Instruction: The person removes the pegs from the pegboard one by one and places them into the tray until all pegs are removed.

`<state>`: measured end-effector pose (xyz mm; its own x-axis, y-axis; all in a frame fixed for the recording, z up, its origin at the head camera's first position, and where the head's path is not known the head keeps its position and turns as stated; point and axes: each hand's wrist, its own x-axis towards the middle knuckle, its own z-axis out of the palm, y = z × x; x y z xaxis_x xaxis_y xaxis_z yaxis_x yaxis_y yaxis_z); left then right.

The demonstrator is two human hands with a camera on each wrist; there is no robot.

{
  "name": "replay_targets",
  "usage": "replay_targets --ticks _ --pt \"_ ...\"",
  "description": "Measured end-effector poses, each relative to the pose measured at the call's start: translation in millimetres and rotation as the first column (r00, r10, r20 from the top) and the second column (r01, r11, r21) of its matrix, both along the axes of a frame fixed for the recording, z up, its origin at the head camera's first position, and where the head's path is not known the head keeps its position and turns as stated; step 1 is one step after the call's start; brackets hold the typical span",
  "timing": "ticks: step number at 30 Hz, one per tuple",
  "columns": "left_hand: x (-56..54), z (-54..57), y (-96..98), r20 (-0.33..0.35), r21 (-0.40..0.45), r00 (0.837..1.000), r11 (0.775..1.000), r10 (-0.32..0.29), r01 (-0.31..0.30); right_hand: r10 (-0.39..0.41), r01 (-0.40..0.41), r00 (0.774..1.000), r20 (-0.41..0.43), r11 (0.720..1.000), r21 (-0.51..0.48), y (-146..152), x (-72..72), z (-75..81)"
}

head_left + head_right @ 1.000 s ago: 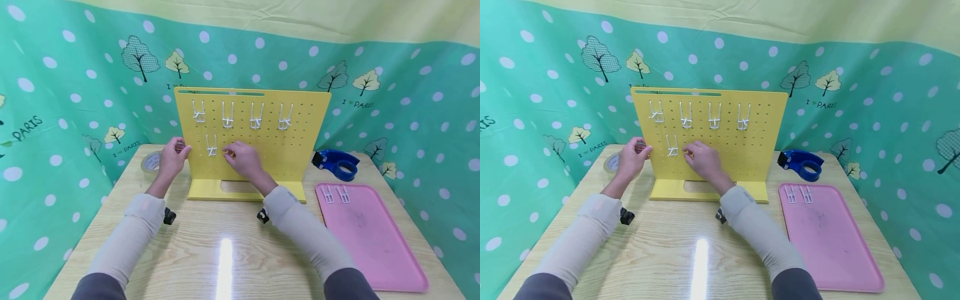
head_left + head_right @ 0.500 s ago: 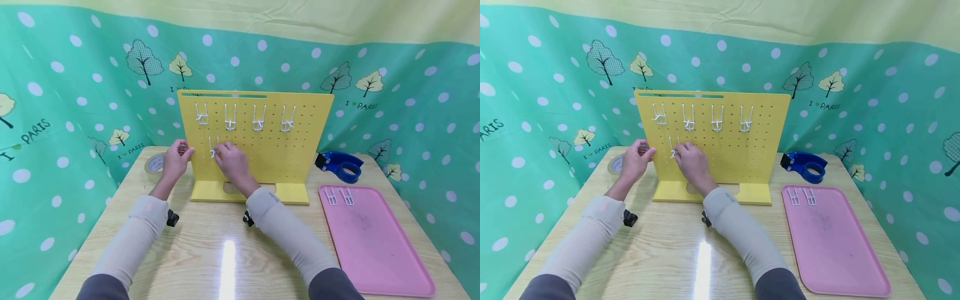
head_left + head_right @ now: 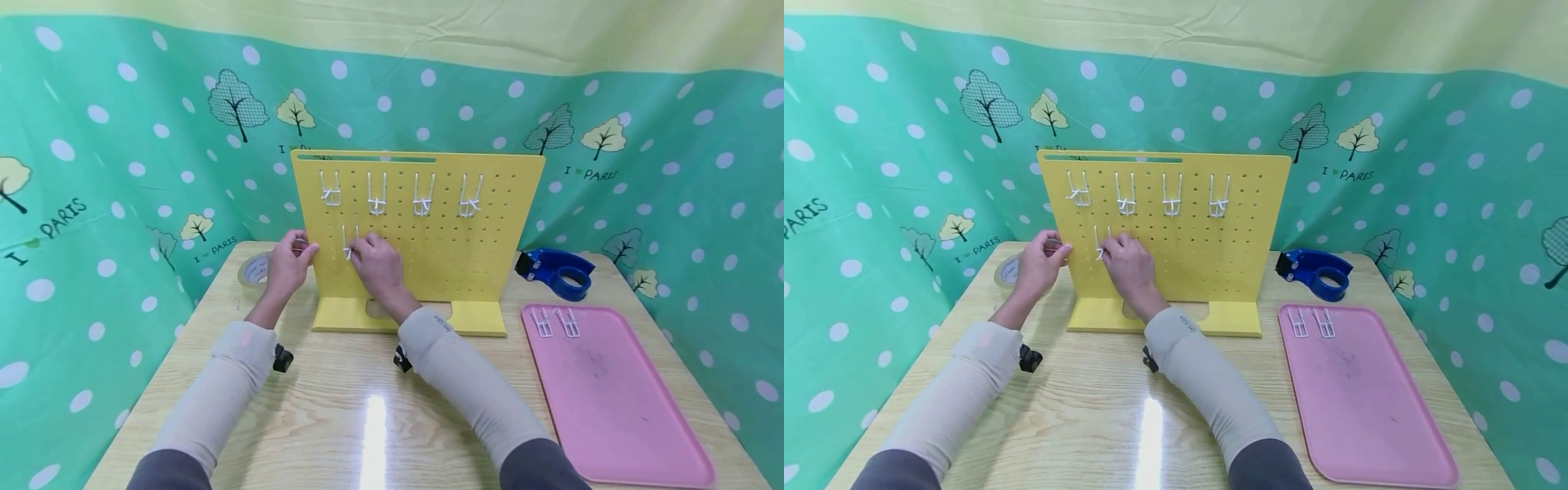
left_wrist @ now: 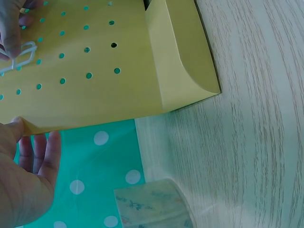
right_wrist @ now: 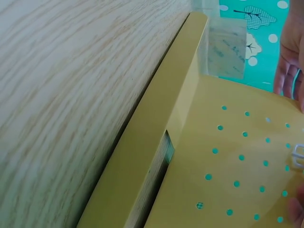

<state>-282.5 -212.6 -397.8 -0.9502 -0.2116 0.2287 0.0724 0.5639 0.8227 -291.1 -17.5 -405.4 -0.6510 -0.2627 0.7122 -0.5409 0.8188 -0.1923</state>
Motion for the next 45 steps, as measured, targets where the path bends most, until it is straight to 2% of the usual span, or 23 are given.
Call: replay_targets --ticks 9,15,22,27,36,42,45 --pt "-0.8 -1.8 1.1 -0.003 0.003 1.000 1.000 -0.001 0.001 0.035 -0.033 0.995 -0.090 0.999 0.017 3.8 4.4 3.0" --pt "-0.2 -2.2 2.7 0.002 -0.004 1.000 1.000 0.003 -0.003 0.068 -0.069 0.994 -0.082 0.998 -0.007 12.4 9.5 5.8" --pt "1.4 -1.3 2.5 0.010 0.002 1.000 1.000 -0.004 0.004 0.093 -0.093 0.996 0.009 0.995 -0.033 36.6 19.8 14.3" --pt "1.0 -1.0 0.4 0.003 0.000 1.000 1.000 -0.008 0.008 0.134 -0.131 0.987 0.086 0.991 -0.038 61.6 24.6 19.7" --pt "0.2 -2.4 -0.2 -0.004 0.009 1.000 1.000 -0.015 0.015 0.127 -0.119 0.959 0.254 0.992 -0.046 115.0 29.6 20.8" --pt "-1.2 -2.7 0.0 -0.008 0.035 1.000 0.999 -0.016 0.016 0.124 -0.118 0.941 0.314 0.992 -0.038 149.0 33.8 23.9" --pt "-1.6 -2.5 -0.3 -0.010 0.029 1.000 0.999 -0.015 0.015 0.125 -0.120 0.925 0.358 0.992 -0.035 164.4 36.3 26.1"
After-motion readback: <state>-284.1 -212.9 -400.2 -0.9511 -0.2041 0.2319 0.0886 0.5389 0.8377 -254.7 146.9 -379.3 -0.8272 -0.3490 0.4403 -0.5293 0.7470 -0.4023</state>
